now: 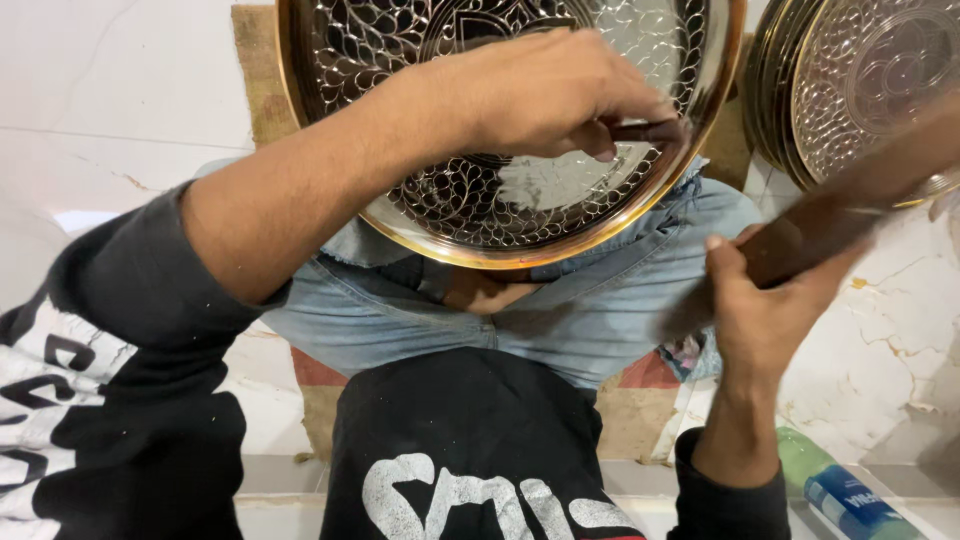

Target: The person sits cross-legged on the floor with a decorated brass tray on their lap and engraves a floral pattern into it using a small chisel held in one hand. They then hold a punch against the tray surface and strike it repeatedly with a wooden mallet, working the pattern across the tray.

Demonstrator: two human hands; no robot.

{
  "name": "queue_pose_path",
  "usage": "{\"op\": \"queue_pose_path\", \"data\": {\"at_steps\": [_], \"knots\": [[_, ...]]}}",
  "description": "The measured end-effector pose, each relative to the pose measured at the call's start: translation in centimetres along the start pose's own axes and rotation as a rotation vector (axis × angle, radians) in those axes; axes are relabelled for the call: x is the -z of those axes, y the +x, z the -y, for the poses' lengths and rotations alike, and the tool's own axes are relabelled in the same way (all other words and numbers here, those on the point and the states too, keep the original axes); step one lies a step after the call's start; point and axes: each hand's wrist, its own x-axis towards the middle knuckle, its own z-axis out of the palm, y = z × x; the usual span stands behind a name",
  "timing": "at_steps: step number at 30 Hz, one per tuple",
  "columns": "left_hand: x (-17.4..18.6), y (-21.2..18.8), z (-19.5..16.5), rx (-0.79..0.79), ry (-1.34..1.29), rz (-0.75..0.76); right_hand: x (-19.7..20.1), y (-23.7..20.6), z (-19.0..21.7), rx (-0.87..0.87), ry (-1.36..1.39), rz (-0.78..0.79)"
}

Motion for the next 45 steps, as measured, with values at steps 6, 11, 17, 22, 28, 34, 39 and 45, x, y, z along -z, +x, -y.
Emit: {"op": "queue_pose_path", "data": {"at_steps": [6,11,17,22,28,34,39,45], "knots": [[0.9,0.2,0.2,-0.072,-0.005,0.008,0.4,-0.1,1.5,0.051,0.203,-0.064],[0.6,-0.3,0.7,-0.073,0.024,-0.01,1.2,0.5,2.8,0.147,0.128,-0.038],[-1.4,-2.6,0.4,-0.05,0.128,-0.377,5.3,4.6,6.1,0.396,-0.128,0.069],[-5.5,-5.2,-1.4,0.297,0.06,-0.691,8.3,9.0,12.8,0.743,-0.463,0.179],[-9.0,-4.9,-3.5,0.543,0.011,-1.019,9.2,9.6,18.6,0.737,-0.648,0.357],[-9.8,-4.6,-4.7,0.532,0.012,-1.139,9.2,9.6,16.9,0.764,-0.536,0.336],[-10.2,-4.4,-4.3,0.567,-0.152,-1.196,8.9,9.9,14.9,0.728,-0.409,0.304],[-10.4,-4.2,-4.3,0.545,-0.017,-1.168,8.7,9.9,13.5,0.712,-0.344,0.29]]}}
